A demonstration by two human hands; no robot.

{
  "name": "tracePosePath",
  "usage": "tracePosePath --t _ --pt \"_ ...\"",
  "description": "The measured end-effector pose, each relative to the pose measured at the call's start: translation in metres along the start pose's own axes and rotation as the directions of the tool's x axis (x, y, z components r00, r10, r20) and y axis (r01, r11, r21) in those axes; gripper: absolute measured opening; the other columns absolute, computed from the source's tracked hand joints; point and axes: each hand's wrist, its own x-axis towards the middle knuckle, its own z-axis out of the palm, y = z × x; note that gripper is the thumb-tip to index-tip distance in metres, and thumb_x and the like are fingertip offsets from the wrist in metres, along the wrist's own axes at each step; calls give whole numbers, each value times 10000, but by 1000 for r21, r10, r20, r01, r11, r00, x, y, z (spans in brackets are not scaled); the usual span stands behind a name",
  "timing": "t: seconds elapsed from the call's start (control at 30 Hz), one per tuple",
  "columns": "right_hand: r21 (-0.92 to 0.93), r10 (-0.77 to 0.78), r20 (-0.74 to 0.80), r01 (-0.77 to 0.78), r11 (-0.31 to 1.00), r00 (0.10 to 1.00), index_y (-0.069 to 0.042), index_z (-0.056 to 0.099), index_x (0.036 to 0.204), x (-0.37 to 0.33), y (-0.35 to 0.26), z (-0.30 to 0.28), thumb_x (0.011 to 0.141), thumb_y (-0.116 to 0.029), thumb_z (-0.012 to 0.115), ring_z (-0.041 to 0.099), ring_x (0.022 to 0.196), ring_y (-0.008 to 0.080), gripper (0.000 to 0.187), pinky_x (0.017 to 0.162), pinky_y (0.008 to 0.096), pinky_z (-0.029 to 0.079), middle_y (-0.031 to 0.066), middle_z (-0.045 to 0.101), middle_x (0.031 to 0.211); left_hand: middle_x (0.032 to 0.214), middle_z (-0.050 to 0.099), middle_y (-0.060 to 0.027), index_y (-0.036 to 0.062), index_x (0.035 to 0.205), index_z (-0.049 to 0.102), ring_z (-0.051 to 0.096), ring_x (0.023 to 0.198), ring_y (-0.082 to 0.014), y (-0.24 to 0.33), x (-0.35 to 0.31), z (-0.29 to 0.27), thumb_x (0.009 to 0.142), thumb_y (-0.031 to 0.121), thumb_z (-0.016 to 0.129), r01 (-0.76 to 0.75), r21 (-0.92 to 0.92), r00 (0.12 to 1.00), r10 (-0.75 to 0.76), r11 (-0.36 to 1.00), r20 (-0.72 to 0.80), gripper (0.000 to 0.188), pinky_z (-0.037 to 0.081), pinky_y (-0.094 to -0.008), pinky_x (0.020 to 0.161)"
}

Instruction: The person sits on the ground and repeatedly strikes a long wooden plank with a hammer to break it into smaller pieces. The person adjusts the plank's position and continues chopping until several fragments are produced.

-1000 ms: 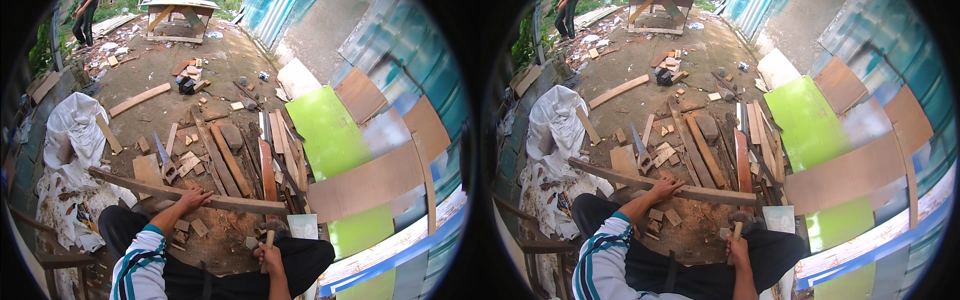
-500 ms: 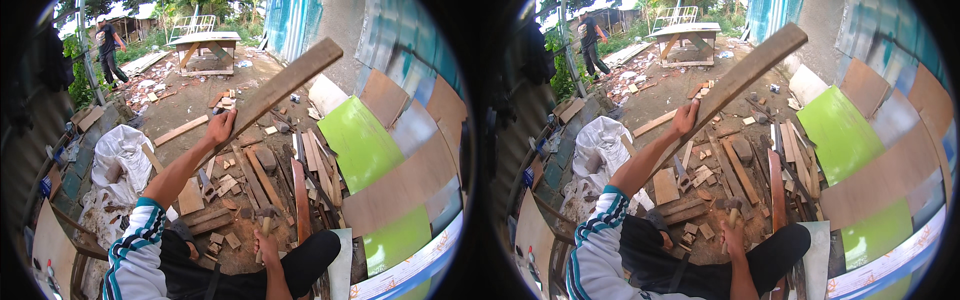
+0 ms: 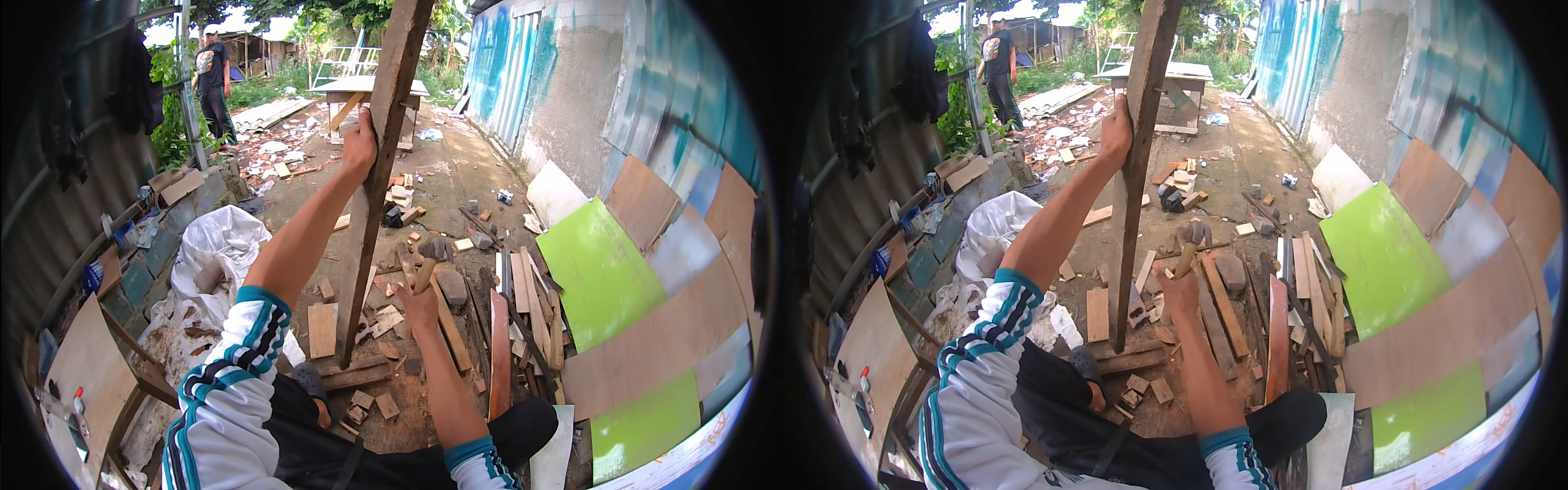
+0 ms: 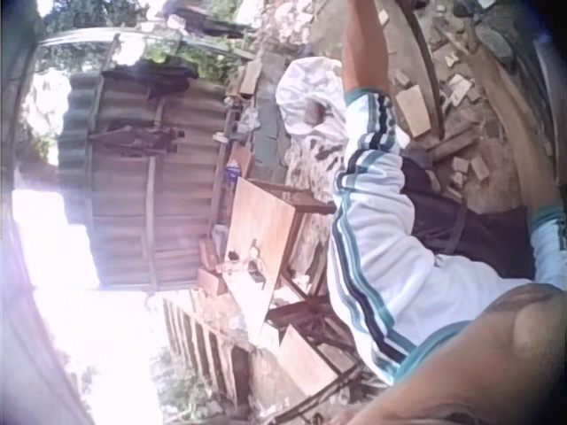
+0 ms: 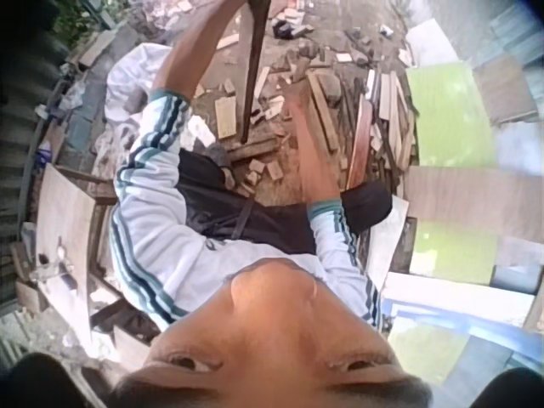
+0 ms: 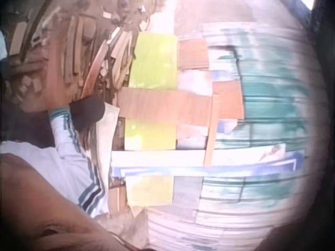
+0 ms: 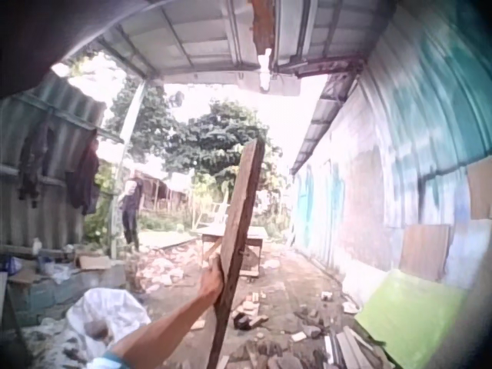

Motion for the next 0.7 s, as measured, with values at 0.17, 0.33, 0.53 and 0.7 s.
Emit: tracePosePath --t 0.17,0.33,0.53,0.7 --pt "-51 -144 12 144 988 990 52 549 1091 6 -51 21 677 -440 887 647 862 353 726 773 422 494 203 660 931 895 687 -168 -75 1041 688 623 838 -243 -41 -6 -10 1009 607 313 240 -142 964 -253 960 -84 779 476 -387 831" --pt "-219 -192 -23 182 959 981 56 537 1108 -27 -23 27 701 -265 880 665 931 410 621 792 457 506 257 668 975 1046 677 -163 -27 1213 631 635 965 -259 -123 -52 -35 1005 637 287 479 -462 854 -518 747 48 777 488 -412 892" --pt "-464 -50 47 66 883 998 43 518 1038 -60 60 33 779 -198 815 664 916 446 462 755 491 519 270 676 912 1208 620 -139 16 1370 499 616 1034 -278 -255 -139 -63 996 670 236 649 -608 697 -679 458 233 798 498 -440 940" --pt "-597 66 104 9 802 992 43 508 1075 -97 145 29 782 -144 786 644 924 477 444 789 528 505 295 655 934 1286 576 -168 -3 1389 448 596 1096 -319 -330 -242 -70 932 733 346 742 -441 606 -786 505 119 872 475 -449 974"
